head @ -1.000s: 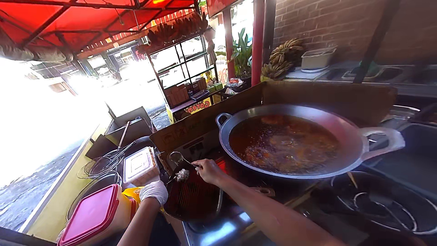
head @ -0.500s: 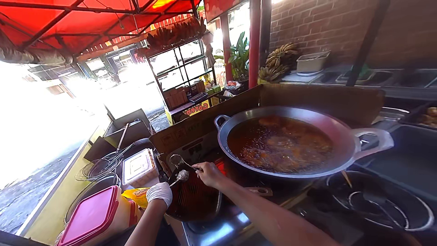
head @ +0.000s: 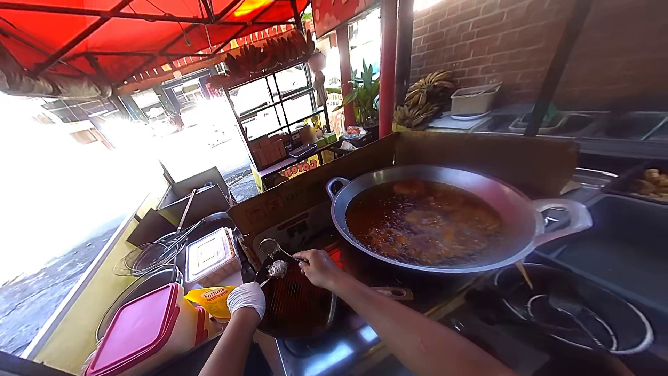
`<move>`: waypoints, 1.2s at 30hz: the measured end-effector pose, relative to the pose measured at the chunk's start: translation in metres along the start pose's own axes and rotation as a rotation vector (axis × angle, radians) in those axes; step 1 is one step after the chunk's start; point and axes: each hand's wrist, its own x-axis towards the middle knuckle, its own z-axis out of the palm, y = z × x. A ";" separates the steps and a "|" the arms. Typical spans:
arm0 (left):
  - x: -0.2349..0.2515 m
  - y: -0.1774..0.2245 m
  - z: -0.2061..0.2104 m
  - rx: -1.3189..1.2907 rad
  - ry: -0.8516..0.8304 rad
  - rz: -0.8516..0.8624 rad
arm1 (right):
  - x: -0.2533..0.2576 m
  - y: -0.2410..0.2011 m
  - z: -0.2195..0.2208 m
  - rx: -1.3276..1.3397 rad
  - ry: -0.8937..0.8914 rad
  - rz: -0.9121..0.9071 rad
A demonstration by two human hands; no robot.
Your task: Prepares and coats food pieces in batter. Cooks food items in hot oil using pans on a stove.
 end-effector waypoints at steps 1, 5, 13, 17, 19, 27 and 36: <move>-0.001 -0.001 0.000 0.000 -0.004 -0.001 | 0.001 0.001 0.001 -0.012 -0.004 -0.003; -0.008 -0.009 -0.007 0.006 0.005 0.004 | 0.004 0.004 0.004 -0.025 -0.020 -0.004; -0.003 -0.001 0.002 -0.028 0.015 0.003 | 0.001 -0.001 0.006 -0.032 -0.028 -0.004; -0.001 -0.009 0.011 -0.051 0.003 0.018 | -0.004 -0.001 0.003 0.007 -0.007 -0.016; -0.003 -0.015 0.010 -0.033 0.009 0.018 | -0.005 0.002 0.000 0.017 0.004 -0.021; -0.004 -0.009 0.012 -0.015 0.017 0.029 | -0.010 0.007 -0.006 0.014 -0.004 -0.012; -0.021 -0.045 0.020 -0.069 0.008 0.094 | -0.013 0.010 0.002 -0.021 -0.029 -0.032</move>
